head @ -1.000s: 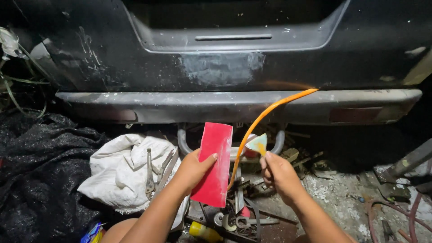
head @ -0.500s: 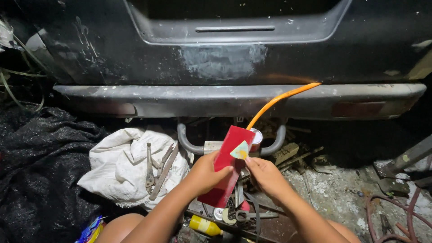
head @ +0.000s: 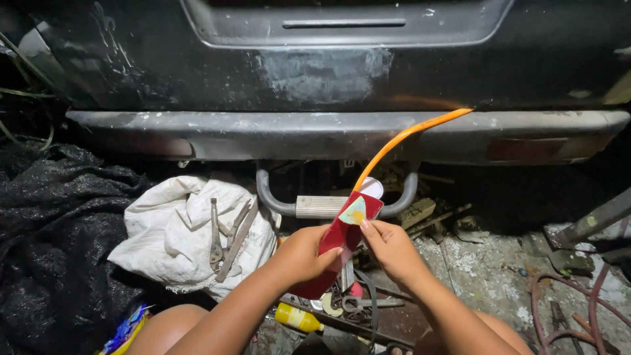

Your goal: The person scrapes the rear bumper of a black car using a red scraper held in the left hand and a small yellow tool in the right hand. The person repeatedly scrapes the surface and occasionally wipes the tool on a white cloth.

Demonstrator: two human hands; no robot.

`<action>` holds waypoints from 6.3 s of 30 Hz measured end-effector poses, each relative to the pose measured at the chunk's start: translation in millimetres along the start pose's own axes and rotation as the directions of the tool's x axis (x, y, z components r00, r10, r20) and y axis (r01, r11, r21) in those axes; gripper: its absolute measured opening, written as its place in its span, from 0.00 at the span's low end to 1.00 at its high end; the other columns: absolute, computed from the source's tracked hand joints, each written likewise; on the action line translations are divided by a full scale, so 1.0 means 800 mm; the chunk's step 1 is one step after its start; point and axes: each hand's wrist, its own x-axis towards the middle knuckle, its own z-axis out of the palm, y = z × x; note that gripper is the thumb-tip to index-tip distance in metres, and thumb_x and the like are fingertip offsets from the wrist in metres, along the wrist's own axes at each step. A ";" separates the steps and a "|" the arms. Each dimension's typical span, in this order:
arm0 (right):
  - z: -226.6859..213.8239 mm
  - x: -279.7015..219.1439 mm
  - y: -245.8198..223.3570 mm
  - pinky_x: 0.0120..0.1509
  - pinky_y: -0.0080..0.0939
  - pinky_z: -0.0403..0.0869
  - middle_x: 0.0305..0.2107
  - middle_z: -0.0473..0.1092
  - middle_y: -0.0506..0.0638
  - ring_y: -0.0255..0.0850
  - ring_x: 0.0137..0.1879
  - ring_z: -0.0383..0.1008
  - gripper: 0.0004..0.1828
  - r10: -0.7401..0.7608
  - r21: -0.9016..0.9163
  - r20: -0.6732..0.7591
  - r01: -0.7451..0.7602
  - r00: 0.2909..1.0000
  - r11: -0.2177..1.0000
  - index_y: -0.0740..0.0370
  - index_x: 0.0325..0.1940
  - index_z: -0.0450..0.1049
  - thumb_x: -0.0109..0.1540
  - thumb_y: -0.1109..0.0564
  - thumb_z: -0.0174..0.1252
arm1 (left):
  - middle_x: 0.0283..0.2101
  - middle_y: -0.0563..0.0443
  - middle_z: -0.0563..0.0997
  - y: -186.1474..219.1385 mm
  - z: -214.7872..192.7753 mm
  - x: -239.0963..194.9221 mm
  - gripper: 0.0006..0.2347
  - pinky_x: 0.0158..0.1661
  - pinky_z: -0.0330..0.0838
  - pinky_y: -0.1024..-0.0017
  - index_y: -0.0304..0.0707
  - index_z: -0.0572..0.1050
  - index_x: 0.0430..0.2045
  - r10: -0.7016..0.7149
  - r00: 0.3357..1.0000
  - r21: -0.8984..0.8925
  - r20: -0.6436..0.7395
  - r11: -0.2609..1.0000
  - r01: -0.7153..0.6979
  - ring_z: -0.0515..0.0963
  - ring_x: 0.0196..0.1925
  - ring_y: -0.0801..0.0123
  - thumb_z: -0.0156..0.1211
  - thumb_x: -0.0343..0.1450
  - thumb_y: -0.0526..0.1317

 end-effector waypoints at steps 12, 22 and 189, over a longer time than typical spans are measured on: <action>-0.004 -0.011 -0.017 0.33 0.34 0.67 0.15 0.68 0.45 0.34 0.27 0.62 0.17 -0.045 -0.152 0.045 0.051 0.998 0.987 0.60 0.35 0.85 0.69 0.52 0.54 | 0.43 0.38 0.85 -0.016 -0.003 -0.014 0.19 0.48 0.78 0.57 0.35 0.76 0.54 0.075 0.995 0.131 0.063 0.988 -0.083 0.83 0.48 0.45 0.63 0.70 0.41; -0.009 -0.002 0.028 0.41 0.38 0.70 0.18 0.70 0.45 0.35 0.31 0.64 0.18 -0.055 -0.144 0.074 0.065 0.996 0.987 0.61 0.37 0.85 0.70 0.53 0.52 | 0.41 0.37 0.84 -0.018 -0.013 -0.024 0.15 0.49 0.77 0.53 0.37 0.76 0.50 0.080 0.992 0.179 0.101 0.979 -0.097 0.82 0.49 0.42 0.62 0.70 0.42; -0.016 -0.023 -0.017 0.43 0.58 0.75 0.24 0.76 0.65 0.65 0.40 0.78 0.13 -0.165 -0.610 0.046 0.159 0.985 0.776 0.51 0.45 0.76 0.70 0.50 0.45 | 0.38 0.41 0.86 0.018 -0.002 0.009 0.16 0.46 0.77 0.61 0.36 0.81 0.42 -0.440 0.878 -0.527 -0.186 0.799 0.289 0.86 0.45 0.54 0.68 0.66 0.46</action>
